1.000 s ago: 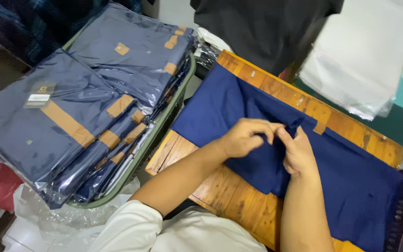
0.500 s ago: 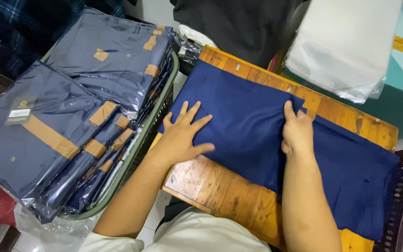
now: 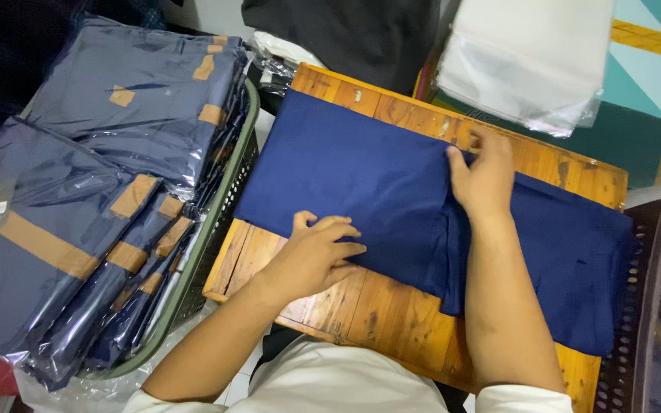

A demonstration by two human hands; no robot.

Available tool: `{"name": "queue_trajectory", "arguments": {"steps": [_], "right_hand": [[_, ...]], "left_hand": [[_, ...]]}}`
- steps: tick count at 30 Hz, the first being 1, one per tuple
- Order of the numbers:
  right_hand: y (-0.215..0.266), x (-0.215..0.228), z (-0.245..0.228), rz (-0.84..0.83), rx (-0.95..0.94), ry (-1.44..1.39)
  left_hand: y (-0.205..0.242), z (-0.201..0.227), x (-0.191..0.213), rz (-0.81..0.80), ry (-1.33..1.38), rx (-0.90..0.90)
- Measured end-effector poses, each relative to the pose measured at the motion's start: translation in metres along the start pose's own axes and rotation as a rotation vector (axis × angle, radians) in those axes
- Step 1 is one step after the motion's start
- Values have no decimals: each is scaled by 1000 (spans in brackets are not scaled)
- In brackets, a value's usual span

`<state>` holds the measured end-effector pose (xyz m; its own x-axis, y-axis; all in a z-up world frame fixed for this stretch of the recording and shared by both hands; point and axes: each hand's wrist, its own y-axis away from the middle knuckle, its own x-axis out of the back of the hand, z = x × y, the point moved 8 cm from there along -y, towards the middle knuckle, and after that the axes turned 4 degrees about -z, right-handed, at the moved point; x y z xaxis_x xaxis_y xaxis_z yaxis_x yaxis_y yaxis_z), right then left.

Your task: The person folds a blue shirt and places it into a clear plastic bag.

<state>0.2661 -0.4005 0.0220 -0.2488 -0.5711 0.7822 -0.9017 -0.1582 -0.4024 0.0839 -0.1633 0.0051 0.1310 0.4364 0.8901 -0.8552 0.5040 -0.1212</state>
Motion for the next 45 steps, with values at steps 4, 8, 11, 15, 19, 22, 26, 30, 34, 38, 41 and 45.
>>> {"name": "queue_trajectory", "arguments": {"steps": [4,8,11,15,19,22,26,30,34,38,41,45], "right_hand": [[-22,-30,-5,-202,12,29],[-30,-57,4,-396,-62,171],[-37,-68,9,-474,-66,65],[-41,-77,10,-577,-83,-160],[-33,-88,37,-694,-423,-487],[-26,-93,34,-736,-531,-722],[-33,-104,48,-779,-407,-428],[-39,-70,-2,-848,-172,-25],[-39,-87,9,-792,-86,35],[-46,-124,45,-825,-76,47],[-46,-123,42,-849,-139,-16],[-43,-108,24,-889,-214,-84]], "left_hand": [[-5,6,-16,-61,19,-12],[-4,12,-13,32,-12,-19],[2,17,-10,149,-9,52],[35,1,-18,256,443,633],[46,-3,-26,174,728,795],[46,-11,-42,347,1116,904],[45,-18,-48,435,1152,957],[49,-40,-53,535,891,902],[48,-25,-54,563,796,905],[40,-22,-65,652,1110,931],[33,-26,-79,704,1262,937],[29,-14,-72,719,1220,869]]}}
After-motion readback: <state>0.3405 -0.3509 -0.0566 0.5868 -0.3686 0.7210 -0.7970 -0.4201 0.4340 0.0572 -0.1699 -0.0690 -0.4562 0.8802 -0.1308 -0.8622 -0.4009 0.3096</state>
